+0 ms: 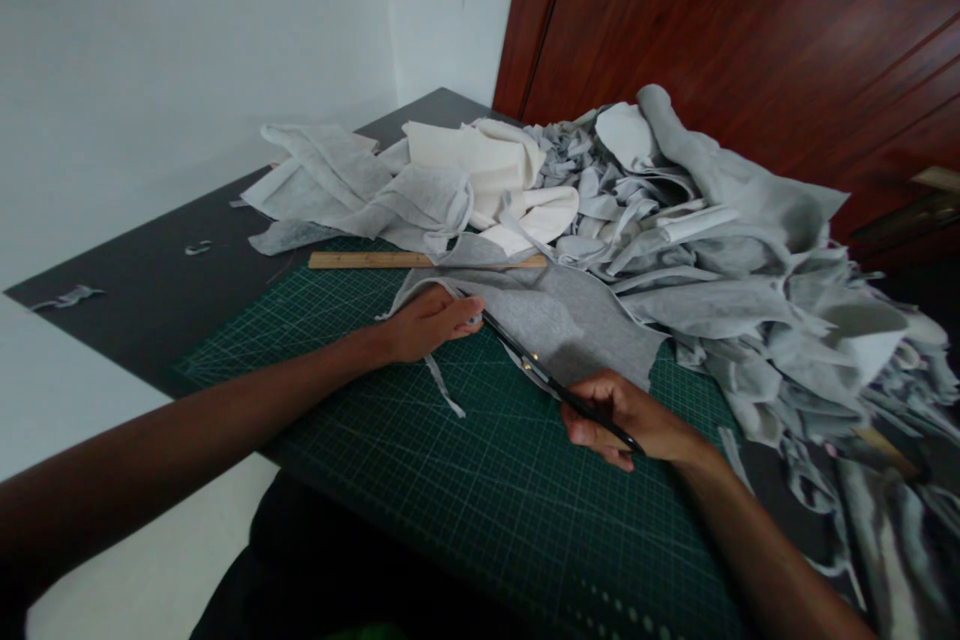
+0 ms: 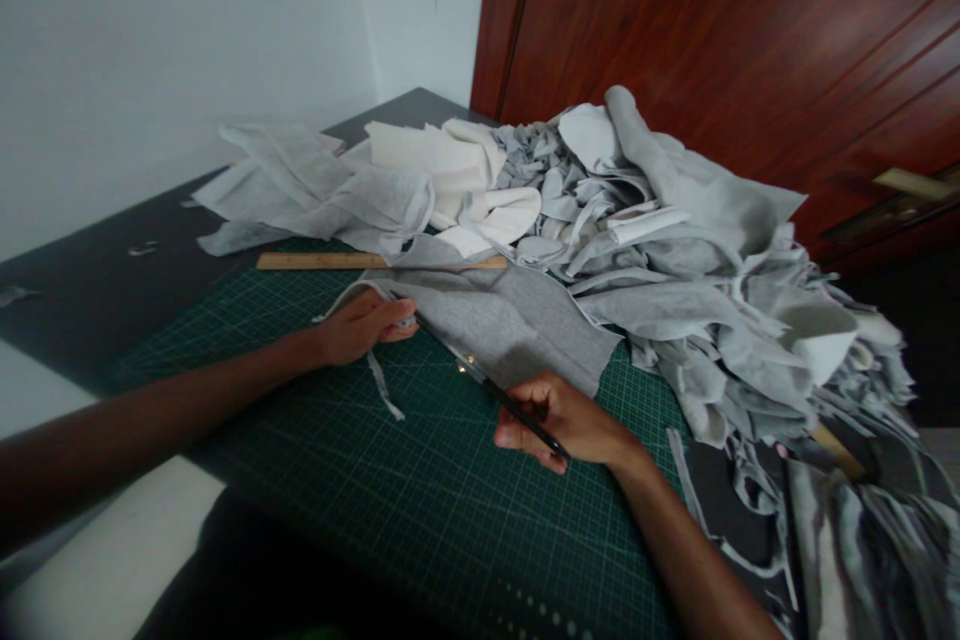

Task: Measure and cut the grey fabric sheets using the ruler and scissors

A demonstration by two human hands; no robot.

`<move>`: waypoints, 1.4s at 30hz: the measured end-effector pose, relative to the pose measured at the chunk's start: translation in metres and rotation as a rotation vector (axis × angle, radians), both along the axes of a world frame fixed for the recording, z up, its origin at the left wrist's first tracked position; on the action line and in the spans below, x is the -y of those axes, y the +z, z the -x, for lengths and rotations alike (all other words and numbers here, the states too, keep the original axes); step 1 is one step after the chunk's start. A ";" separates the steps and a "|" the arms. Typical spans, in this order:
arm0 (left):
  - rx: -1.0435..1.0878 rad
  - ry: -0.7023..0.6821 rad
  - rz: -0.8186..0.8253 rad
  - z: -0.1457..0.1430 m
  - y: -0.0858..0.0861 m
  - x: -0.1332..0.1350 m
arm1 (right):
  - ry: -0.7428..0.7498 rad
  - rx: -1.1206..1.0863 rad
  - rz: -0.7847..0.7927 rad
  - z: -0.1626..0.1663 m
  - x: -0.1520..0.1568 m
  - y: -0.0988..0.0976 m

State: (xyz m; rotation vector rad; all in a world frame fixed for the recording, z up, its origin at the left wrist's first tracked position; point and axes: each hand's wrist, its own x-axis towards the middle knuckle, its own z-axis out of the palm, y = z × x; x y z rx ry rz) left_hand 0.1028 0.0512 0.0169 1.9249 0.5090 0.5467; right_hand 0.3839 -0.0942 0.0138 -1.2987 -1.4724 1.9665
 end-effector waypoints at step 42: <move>-0.178 -0.395 0.203 -0.004 0.005 0.016 | 0.085 -0.255 0.326 -0.024 0.002 0.010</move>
